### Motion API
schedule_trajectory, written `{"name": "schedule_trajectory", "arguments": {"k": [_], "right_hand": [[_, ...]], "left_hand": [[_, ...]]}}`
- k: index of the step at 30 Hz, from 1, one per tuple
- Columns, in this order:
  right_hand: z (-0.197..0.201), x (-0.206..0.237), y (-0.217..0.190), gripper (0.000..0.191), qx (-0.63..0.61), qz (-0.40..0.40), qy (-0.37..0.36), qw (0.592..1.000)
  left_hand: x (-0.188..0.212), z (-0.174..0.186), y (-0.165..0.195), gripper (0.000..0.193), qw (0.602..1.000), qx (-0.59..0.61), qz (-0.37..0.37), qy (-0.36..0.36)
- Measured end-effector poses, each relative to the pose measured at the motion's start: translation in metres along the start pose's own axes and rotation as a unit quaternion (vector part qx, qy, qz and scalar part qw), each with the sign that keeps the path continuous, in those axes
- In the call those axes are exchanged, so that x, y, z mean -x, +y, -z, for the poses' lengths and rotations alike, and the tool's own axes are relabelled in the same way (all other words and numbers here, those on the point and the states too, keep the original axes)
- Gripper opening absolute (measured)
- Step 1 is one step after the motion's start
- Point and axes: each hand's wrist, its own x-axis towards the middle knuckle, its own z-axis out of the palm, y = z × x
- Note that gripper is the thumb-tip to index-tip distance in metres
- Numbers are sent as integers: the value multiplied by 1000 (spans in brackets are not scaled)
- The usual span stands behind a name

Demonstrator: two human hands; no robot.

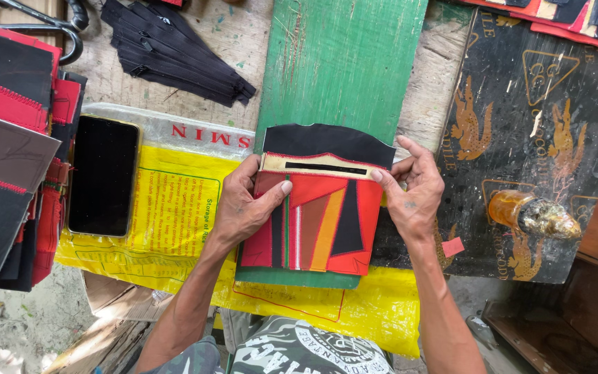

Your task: The person attaches zippers to patchwork fabric panels at a workbench. They align a zipper along the top edge of a colorful patchwork piece, press and fold the fabric edge over the zipper tape, smooth it down by hand, then set the finished panel aside and pick up the next panel and zipper to repeat the process.

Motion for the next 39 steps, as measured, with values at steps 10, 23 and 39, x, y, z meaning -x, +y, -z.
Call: {"name": "schedule_trajectory", "arguments": {"k": [10,23,39], "right_hand": [[-10,21,-10,15,177,207,35,962],[-8,22,-10,14,138,202,28,969],[-7,26,-7,14,129,213,33,968]], "left_hand": [[-4,-3,6,26,999,-12,50,-3],[-7,-20,37,28,996,-45,-62,35],[-10,-23,32,26,996,-50,-67,15]]}}
